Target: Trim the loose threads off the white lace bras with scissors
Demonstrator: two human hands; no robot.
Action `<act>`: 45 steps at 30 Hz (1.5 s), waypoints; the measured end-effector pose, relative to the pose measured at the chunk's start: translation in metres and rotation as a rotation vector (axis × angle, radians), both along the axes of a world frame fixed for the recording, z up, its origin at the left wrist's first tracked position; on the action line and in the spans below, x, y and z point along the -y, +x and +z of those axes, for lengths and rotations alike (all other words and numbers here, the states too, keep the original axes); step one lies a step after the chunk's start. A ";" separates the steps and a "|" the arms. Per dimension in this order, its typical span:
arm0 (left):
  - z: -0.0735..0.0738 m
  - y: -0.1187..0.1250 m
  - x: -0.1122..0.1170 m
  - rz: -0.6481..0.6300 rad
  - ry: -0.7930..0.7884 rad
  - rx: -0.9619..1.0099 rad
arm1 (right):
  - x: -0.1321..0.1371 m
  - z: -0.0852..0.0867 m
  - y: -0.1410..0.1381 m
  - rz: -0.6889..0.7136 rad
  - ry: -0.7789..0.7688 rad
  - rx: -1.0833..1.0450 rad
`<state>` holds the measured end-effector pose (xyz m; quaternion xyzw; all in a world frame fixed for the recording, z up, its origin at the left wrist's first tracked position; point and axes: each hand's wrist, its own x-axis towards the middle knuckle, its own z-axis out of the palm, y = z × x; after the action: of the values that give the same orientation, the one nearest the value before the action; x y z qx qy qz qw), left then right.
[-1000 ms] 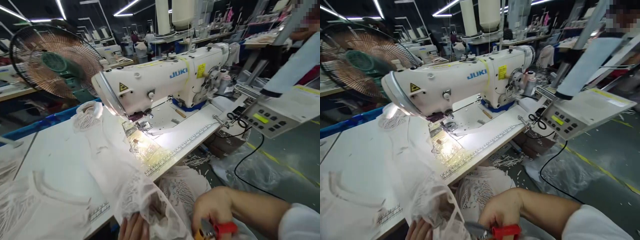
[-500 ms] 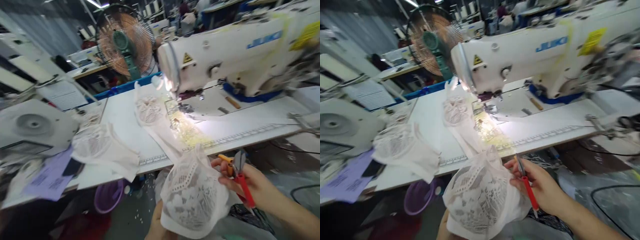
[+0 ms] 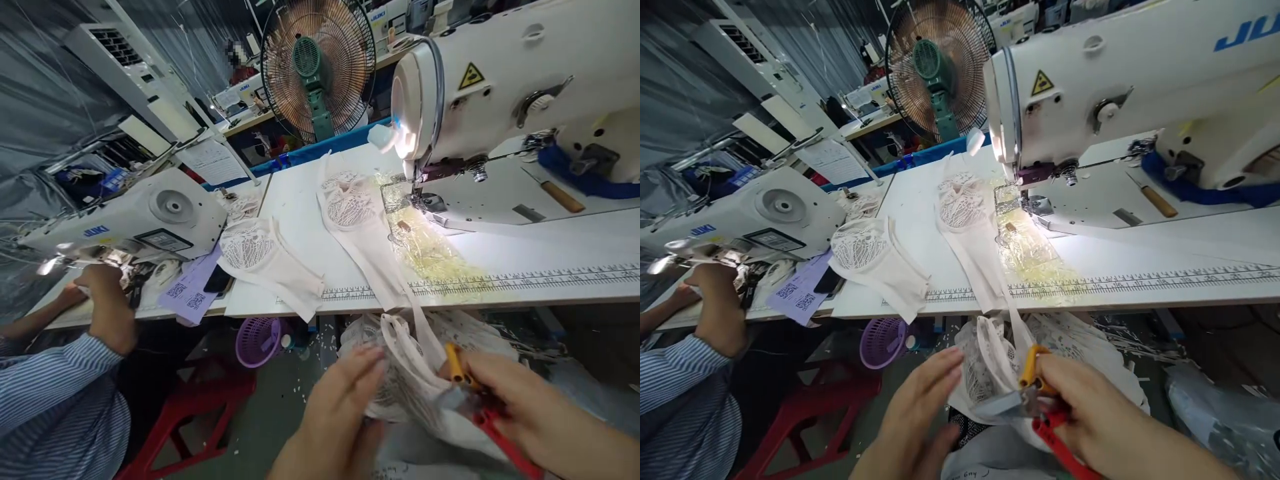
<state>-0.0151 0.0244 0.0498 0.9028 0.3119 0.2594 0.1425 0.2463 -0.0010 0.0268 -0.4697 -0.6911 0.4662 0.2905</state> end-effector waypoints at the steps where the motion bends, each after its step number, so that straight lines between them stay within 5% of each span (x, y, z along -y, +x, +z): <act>1: 0.000 0.009 0.003 -0.078 0.071 0.042 | 0.001 0.004 -0.007 0.078 -0.004 -0.017; 6: -0.003 0.034 0.006 -0.159 -0.067 0.039 | -0.002 0.028 -0.009 0.307 0.004 0.114; 12: 0.001 -0.006 0.002 -0.096 -0.419 0.023 | -0.008 0.029 0.035 0.249 0.029 0.165; 17: -0.014 -0.025 -0.013 0.076 -0.739 0.003 | -0.034 0.021 0.036 0.141 -0.031 0.278; 24: -0.027 -0.006 -0.035 0.096 -0.553 -0.246 | -0.048 0.017 0.021 0.198 -0.115 0.288; 30: -0.022 0.050 -0.021 -0.093 -0.633 0.260 | -0.054 0.037 0.009 0.287 -0.085 0.340; 38: -0.032 0.064 -0.026 0.149 -1.383 0.707 | -0.081 0.056 0.010 0.343 -0.091 0.448; 45: -0.025 0.067 -0.027 0.222 -1.473 0.840 | -0.088 0.055 0.005 0.371 -0.088 0.434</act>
<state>0.0518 0.0515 0.0250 0.3732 0.4088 0.3161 0.7705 0.2511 0.0871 0.0822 -0.4361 -0.7904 0.4294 0.0247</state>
